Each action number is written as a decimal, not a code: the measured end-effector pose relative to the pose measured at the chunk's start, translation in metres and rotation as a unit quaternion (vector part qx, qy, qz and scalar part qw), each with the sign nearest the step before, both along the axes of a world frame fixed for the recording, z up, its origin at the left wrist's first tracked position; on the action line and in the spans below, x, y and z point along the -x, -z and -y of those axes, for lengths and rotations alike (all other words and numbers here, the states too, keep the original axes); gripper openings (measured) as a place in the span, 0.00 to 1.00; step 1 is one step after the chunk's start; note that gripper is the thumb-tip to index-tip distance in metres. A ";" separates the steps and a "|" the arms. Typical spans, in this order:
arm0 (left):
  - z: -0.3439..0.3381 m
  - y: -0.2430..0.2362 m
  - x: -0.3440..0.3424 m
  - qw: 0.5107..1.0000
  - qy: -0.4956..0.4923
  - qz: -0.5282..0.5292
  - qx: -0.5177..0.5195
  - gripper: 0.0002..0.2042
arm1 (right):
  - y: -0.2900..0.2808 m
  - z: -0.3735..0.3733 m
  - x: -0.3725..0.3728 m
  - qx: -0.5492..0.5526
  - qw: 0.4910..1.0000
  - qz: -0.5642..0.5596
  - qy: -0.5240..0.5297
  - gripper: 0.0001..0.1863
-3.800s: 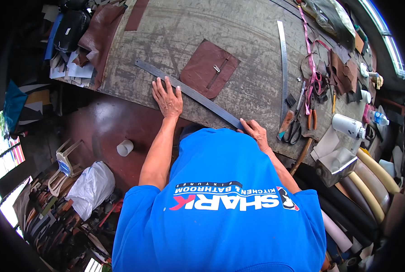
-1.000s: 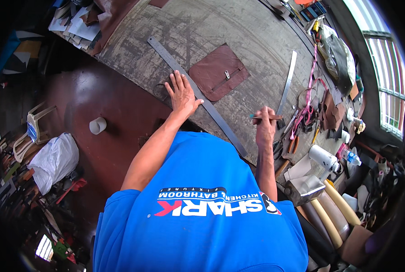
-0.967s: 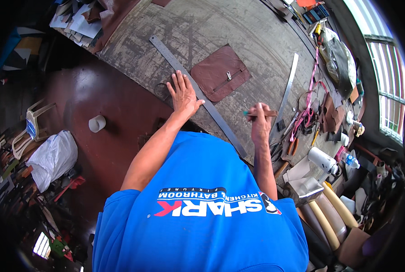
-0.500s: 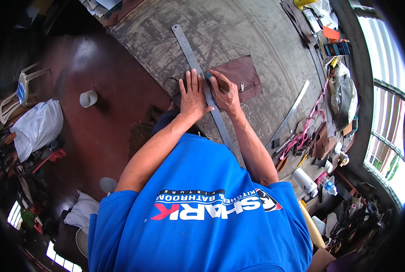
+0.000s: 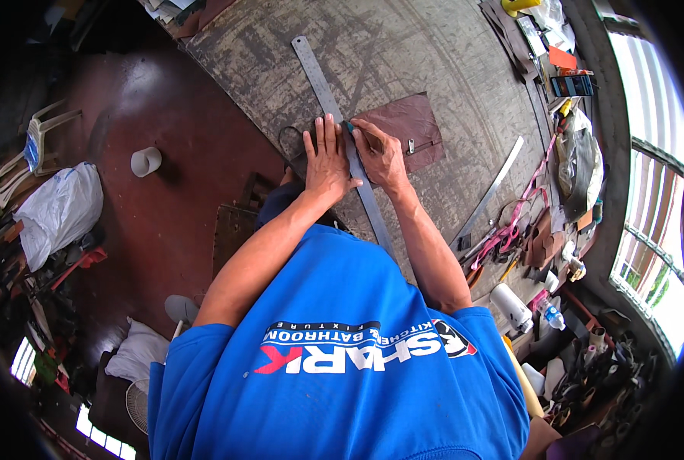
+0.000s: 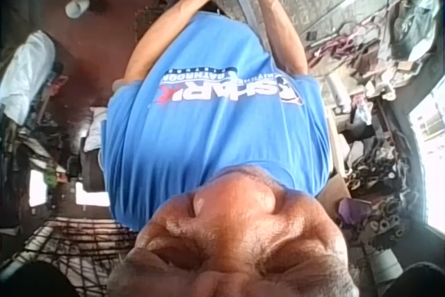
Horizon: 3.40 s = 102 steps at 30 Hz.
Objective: Measuring leather pieces and inspecting the assembly of a leather pouch with a zipper.
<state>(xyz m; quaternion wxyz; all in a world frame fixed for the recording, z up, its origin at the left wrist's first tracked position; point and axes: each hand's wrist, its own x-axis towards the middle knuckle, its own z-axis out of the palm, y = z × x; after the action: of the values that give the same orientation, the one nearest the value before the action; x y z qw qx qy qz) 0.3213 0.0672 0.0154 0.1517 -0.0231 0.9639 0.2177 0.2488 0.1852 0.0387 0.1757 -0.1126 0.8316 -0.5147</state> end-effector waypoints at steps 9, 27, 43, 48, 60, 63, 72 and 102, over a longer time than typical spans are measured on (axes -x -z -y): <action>-0.003 0.004 0.002 1.000 0.002 -0.010 -0.005 0.59 | 0.000 0.009 0.012 -0.081 0.983 -0.154 -0.066 0.12; 0.004 -0.005 0.001 1.000 0.018 0.006 0.004 0.57 | -0.013 -0.093 -0.126 -0.110 0.975 -0.190 -0.024 0.09; 0.077 0.036 -0.025 0.978 -0.031 -0.195 0.068 0.22 | 0.006 -0.076 -0.165 -0.268 0.961 -0.053 0.045 0.11; 0.061 0.036 -0.019 0.975 0.019 -0.209 0.069 0.27 | -0.022 -0.123 -0.186 -0.205 0.958 -0.005 0.202 0.08; 0.009 0.039 0.004 0.953 0.052 -0.296 -0.032 0.15 | 0.034 -0.201 -0.211 -0.305 0.850 -0.060 0.424 0.20; 0.017 0.025 0.012 0.952 0.049 -0.296 -0.057 0.14 | 0.031 -0.176 -0.207 -0.296 0.845 -0.071 0.440 0.26; 0.022 0.023 0.041 0.974 0.055 -0.208 -0.066 0.09 | 0.044 -0.182 -0.232 -0.261 0.829 -0.112 0.481 0.23; 0.046 -0.024 -0.054 0.803 -0.296 0.193 -0.480 0.09 | 0.036 -0.420 -0.103 -0.355 0.749 -0.028 0.559 0.13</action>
<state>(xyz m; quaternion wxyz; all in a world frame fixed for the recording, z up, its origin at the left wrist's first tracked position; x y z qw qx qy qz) 0.3749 0.0211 0.0393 0.2547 -0.2734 0.6327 0.6782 0.3522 0.6055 0.0032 -0.1393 0.4285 0.8734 -0.1849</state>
